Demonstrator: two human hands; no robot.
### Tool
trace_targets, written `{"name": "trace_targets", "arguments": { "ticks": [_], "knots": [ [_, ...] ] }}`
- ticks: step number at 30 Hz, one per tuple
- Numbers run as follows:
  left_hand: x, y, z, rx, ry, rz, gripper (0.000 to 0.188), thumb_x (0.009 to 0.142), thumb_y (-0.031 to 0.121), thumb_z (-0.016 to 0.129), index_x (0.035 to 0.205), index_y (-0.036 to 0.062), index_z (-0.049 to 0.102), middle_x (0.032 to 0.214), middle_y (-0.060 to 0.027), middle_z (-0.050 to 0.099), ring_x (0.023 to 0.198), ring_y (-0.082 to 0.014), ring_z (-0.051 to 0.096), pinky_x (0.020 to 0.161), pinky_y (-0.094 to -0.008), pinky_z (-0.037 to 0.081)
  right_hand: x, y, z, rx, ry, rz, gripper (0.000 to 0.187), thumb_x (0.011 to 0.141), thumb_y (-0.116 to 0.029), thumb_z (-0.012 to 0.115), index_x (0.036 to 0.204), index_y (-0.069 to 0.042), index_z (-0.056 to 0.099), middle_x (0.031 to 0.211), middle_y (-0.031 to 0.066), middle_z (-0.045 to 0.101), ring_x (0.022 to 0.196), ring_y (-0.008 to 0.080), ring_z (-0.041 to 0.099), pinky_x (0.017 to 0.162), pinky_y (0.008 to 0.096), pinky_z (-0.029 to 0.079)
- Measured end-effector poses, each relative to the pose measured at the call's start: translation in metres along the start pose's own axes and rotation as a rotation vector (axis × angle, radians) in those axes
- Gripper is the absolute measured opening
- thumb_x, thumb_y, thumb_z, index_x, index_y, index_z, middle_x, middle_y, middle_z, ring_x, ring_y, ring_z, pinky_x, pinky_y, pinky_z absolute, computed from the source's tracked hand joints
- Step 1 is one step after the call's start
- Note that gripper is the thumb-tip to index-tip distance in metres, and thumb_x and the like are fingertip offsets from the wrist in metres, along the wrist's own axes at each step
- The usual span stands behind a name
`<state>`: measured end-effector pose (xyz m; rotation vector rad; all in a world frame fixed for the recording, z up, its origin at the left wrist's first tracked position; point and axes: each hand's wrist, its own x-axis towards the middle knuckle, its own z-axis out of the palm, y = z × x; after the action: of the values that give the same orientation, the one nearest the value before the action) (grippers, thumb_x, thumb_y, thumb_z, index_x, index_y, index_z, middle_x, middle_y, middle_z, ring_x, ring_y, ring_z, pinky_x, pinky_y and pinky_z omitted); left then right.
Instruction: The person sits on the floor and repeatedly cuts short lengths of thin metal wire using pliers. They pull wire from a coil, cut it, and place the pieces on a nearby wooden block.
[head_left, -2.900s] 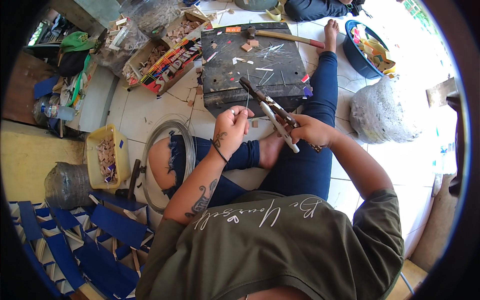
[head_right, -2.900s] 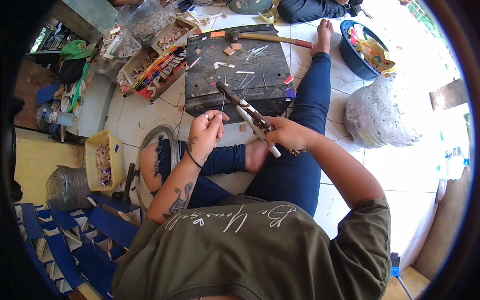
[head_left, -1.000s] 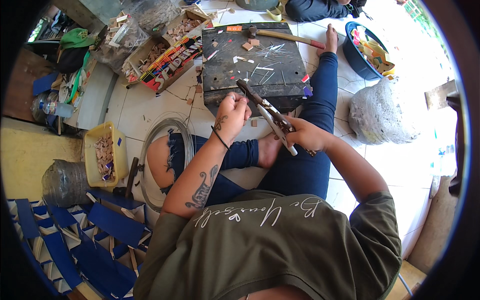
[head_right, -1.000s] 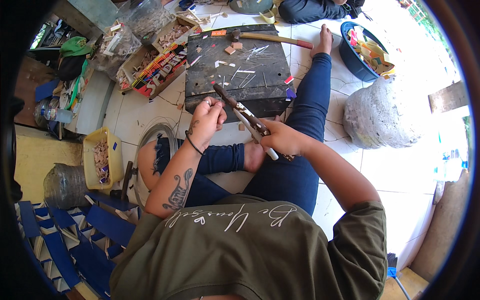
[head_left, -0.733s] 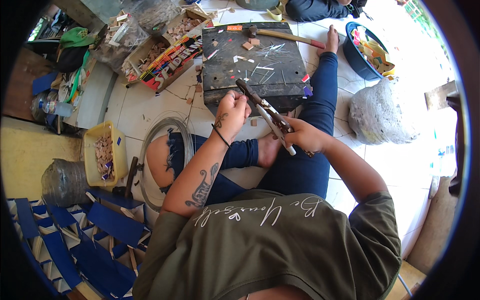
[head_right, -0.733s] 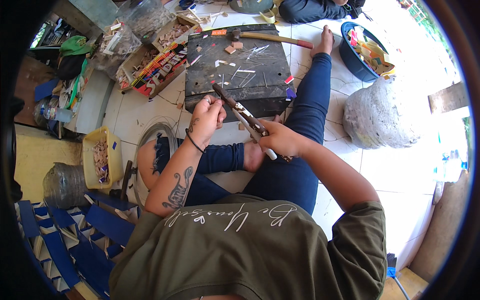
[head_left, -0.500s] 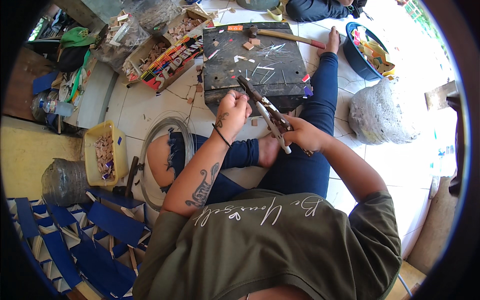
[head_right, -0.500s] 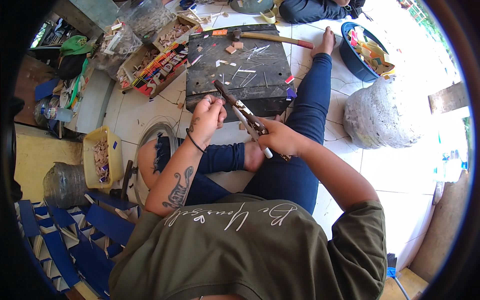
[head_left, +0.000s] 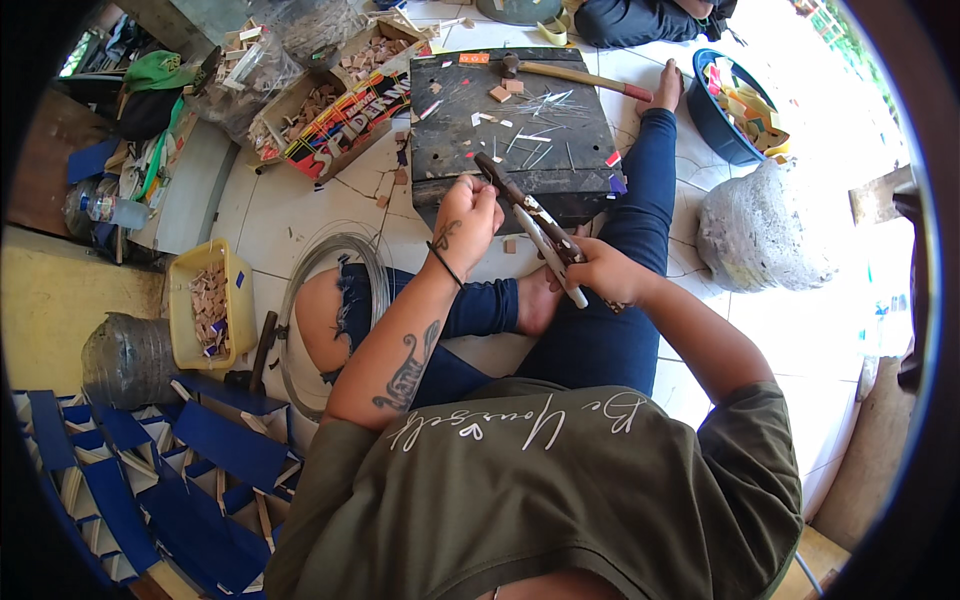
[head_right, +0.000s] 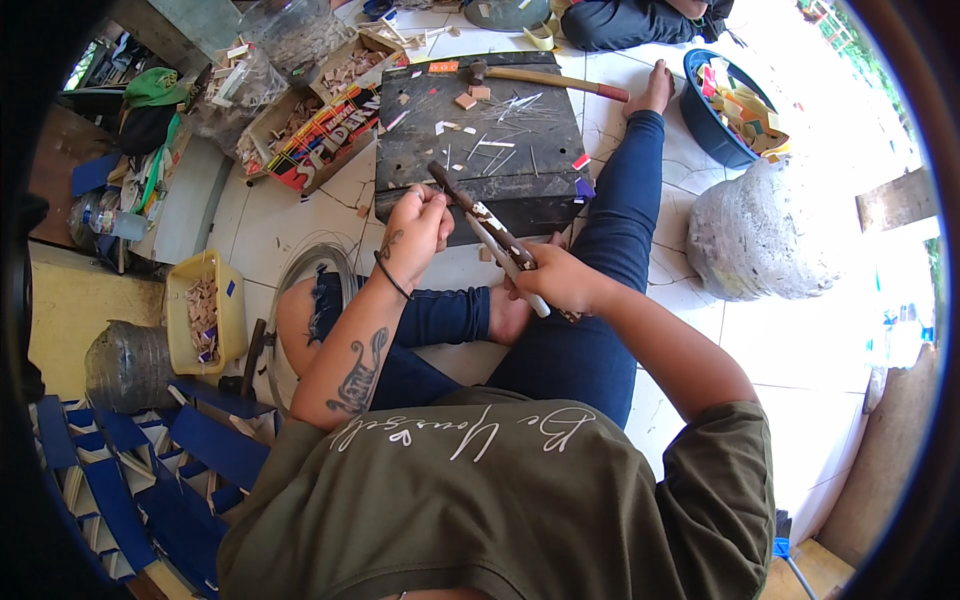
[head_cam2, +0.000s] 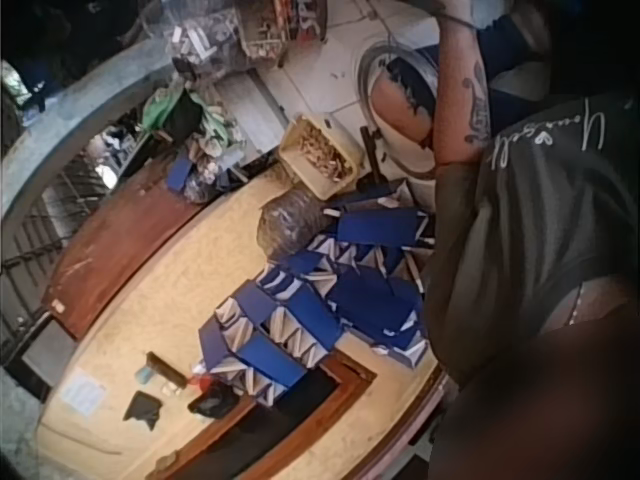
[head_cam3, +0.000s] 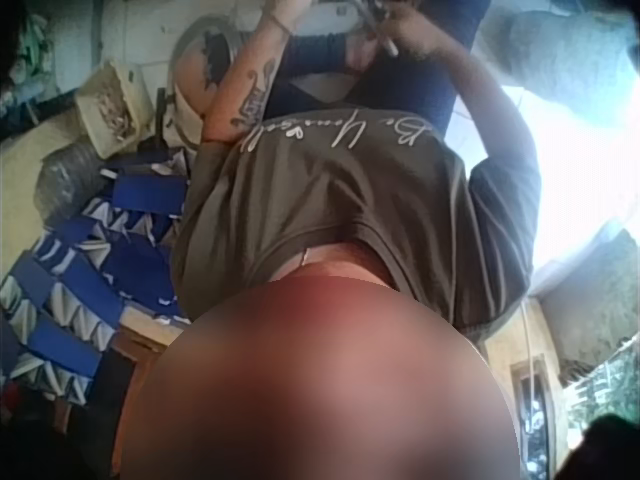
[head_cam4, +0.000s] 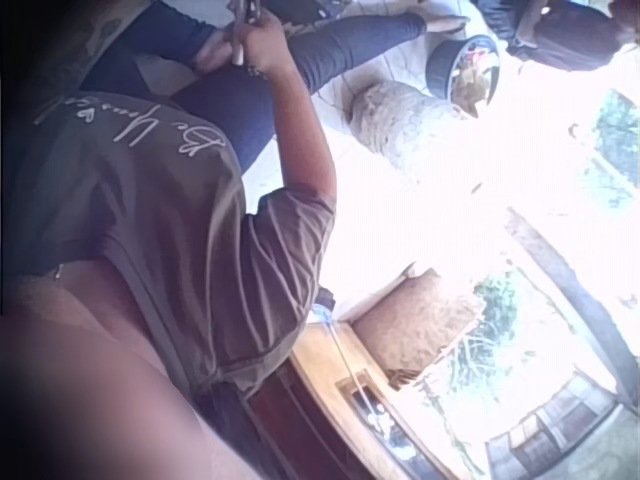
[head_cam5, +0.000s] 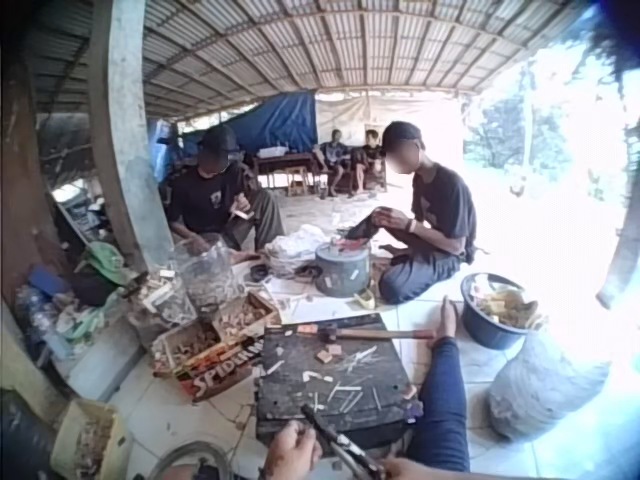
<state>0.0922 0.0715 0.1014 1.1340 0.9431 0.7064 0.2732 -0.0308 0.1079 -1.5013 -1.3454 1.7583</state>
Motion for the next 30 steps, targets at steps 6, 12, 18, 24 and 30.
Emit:
{"name": "trace_targets", "arguments": {
  "ticks": [6,12,18,24,30],
  "knots": [
    [0.013,-0.002,0.009,0.021,0.057,-0.051,0.012,0.090,0.012,0.041,0.088,-0.0001,0.043,0.054,-0.0029,0.046,0.041,-0.0065,0.035,0.039,-0.0224,0.027,0.008,0.011,0.007,-0.263,0.272,-0.028,0.035,0.069,-0.013,0.054,0.102,0.001,0.051,0.080,0.0172,0.057,0.079,0.0295,0.057,0.074,0.0343,0.044],
    [0.020,-0.003,0.011,0.002,0.036,-0.128,0.012,0.091,0.013,0.039,0.091,0.0012,0.041,0.056,-0.0017,0.042,0.038,-0.0043,0.026,0.036,-0.0217,0.020,0.014,0.007,0.005,-0.423,0.370,-0.027,0.032,0.066,-0.011,0.055,0.096,0.000,0.049,0.075,0.0108,0.053,0.071,0.0200,0.052,0.065,0.0304,0.042],
    [0.010,-0.005,0.006,-0.105,-0.027,-0.110,0.012,0.091,0.014,0.041,0.092,0.0021,0.042,0.056,-0.0018,0.043,0.040,-0.0049,0.027,0.038,-0.0210,0.021,0.013,-0.006,-0.011,0.035,0.223,0.071,0.032,0.066,-0.007,0.053,0.097,0.000,0.050,0.082,0.0081,0.055,0.079,0.0173,0.053,0.069,0.0290,0.044],
    [-0.046,-0.044,-0.016,-0.130,-0.057,-0.174,0.009,0.090,0.017,0.046,0.092,0.0081,0.047,0.060,-0.0009,0.045,0.046,-0.0048,0.035,0.040,-0.0186,0.025,-0.039,0.005,-0.026,-0.170,0.027,-0.115,0.049,0.069,-0.005,0.055,0.117,0.001,0.043,0.099,0.0132,0.057,0.095,0.0209,0.055,0.080,0.0294,0.043],
    [-0.073,-0.105,-0.037,-0.344,-0.161,-0.453,0.011,0.091,0.015,0.041,0.095,0.0052,0.045,0.061,-0.0009,0.044,0.041,-0.0053,0.031,0.042,-0.0199,0.027,-0.124,0.048,0.018,-1.027,0.342,-0.005,0.065,0.064,-0.012,0.067,0.122,-0.004,0.040,0.096,0.0139,0.047,0.092,0.0307,0.049,0.081,0.0394,0.039]
  ]
}}
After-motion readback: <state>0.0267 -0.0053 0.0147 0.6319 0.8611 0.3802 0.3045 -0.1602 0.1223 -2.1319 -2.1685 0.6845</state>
